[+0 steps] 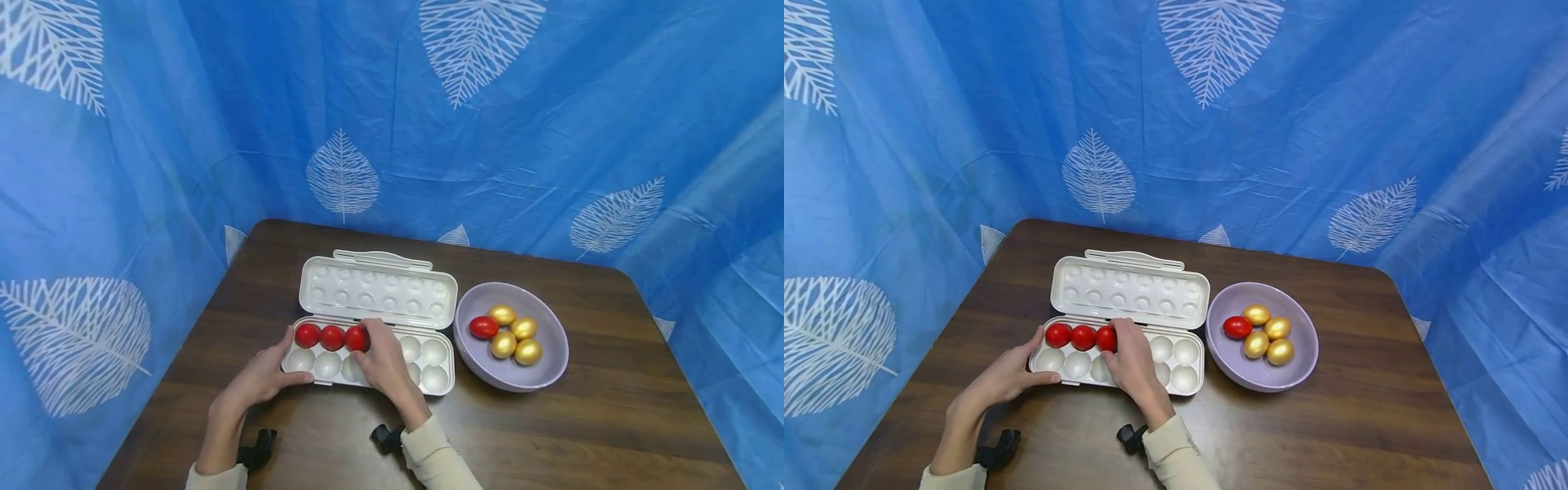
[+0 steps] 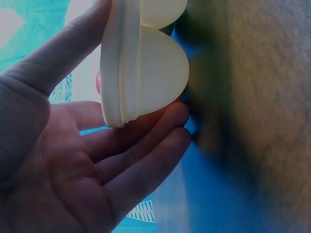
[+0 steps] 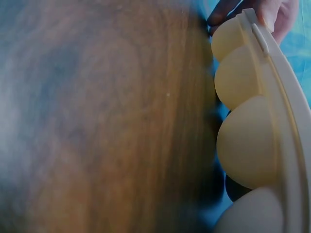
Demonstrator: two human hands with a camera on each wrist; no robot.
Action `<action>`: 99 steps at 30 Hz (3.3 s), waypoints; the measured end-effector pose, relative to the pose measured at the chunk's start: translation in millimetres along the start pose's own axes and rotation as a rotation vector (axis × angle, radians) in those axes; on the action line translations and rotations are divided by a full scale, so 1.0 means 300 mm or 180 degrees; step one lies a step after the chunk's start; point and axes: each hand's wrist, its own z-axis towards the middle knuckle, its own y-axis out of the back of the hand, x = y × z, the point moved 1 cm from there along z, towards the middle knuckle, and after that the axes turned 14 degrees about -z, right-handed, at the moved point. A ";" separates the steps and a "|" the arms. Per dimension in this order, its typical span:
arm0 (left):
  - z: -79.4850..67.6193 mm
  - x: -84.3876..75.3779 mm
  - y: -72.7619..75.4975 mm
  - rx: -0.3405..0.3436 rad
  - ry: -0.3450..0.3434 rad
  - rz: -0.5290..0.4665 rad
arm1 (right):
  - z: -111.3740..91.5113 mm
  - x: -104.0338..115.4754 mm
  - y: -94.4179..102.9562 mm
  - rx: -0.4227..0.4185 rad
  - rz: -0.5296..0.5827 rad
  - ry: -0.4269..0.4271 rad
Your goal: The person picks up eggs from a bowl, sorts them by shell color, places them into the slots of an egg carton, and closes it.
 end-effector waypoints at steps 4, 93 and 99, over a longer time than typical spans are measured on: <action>0.004 -0.009 0.000 0.0036 0.0096 0.0013 | -0.001 0.001 0.005 0.0055 -0.0108 0.0102; 0.005 0.002 0.006 0.0048 0.0105 -0.0052 | -0.026 -0.501 0.390 0.0099 -0.0183 -0.1496; 0.005 0.000 0.005 0.0057 0.0132 -0.0033 | -0.034 -0.490 0.374 0.0119 -0.0415 -0.1386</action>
